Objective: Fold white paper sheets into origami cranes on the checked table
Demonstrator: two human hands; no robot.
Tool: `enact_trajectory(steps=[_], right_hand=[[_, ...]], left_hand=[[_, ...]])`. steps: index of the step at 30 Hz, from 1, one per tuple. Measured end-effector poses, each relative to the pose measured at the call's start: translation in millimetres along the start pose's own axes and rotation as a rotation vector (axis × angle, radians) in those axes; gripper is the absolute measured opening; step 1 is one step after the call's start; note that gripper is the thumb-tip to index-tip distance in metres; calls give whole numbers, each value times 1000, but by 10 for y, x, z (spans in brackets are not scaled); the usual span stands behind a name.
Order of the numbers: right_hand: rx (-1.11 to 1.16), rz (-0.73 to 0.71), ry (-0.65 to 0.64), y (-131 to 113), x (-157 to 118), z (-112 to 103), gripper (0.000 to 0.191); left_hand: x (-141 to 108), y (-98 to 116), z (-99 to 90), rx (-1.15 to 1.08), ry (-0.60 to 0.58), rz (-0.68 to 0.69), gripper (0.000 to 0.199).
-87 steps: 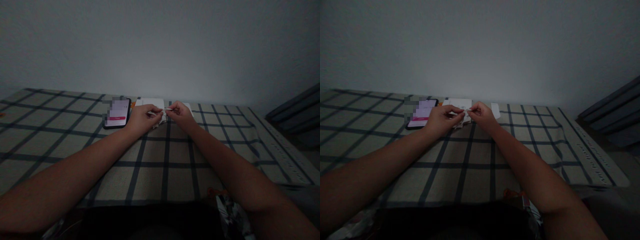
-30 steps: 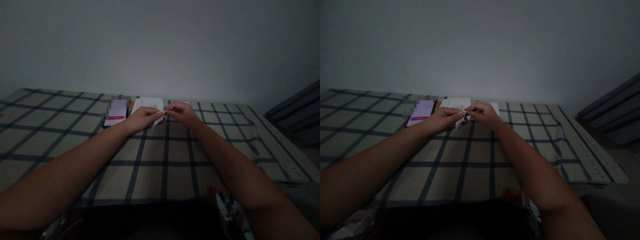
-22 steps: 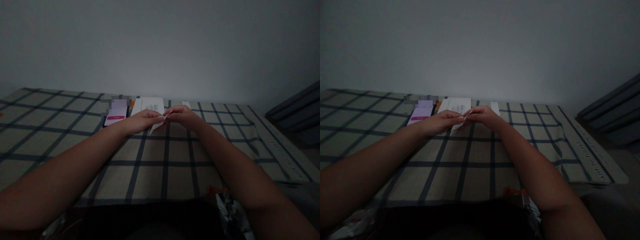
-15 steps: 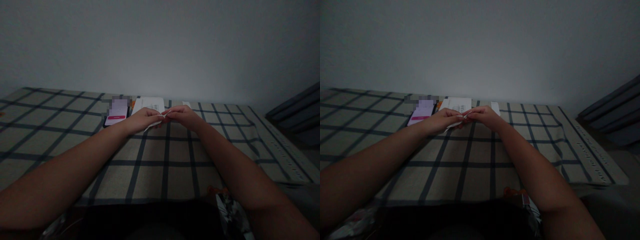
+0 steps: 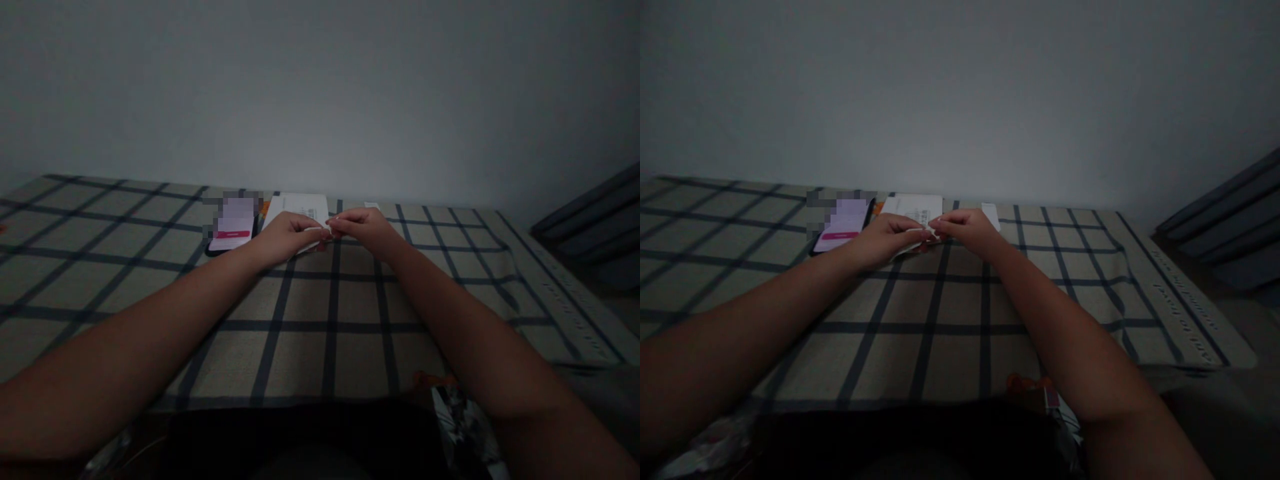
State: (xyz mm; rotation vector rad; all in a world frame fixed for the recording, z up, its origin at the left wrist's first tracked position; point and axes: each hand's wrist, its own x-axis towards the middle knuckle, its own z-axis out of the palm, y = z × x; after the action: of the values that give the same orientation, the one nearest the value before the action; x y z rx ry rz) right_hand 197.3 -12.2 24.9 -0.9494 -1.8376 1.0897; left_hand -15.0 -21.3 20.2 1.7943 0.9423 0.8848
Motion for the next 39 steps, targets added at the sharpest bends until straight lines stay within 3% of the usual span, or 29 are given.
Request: enact_trajectory(steps=[7,17,23,28,39], right_hand=[[-74,-10,-16,-33,-24,10,39],[33,-45,67,16,3,41,32],[146,-14,-23,32,11,6,27],[255,5,-104,71,16,6,27],[284,29,-156,28,0,-4,26]], left_hand=[[6,10,-28,6,-52,-2,26],[33,-47,4,-185,53,-58,31],[44,-94,12,-405,-32,-136,32],[38,-78,11,-396,-63,-150,30],[12,-38,17,-441,-117,-159,29]])
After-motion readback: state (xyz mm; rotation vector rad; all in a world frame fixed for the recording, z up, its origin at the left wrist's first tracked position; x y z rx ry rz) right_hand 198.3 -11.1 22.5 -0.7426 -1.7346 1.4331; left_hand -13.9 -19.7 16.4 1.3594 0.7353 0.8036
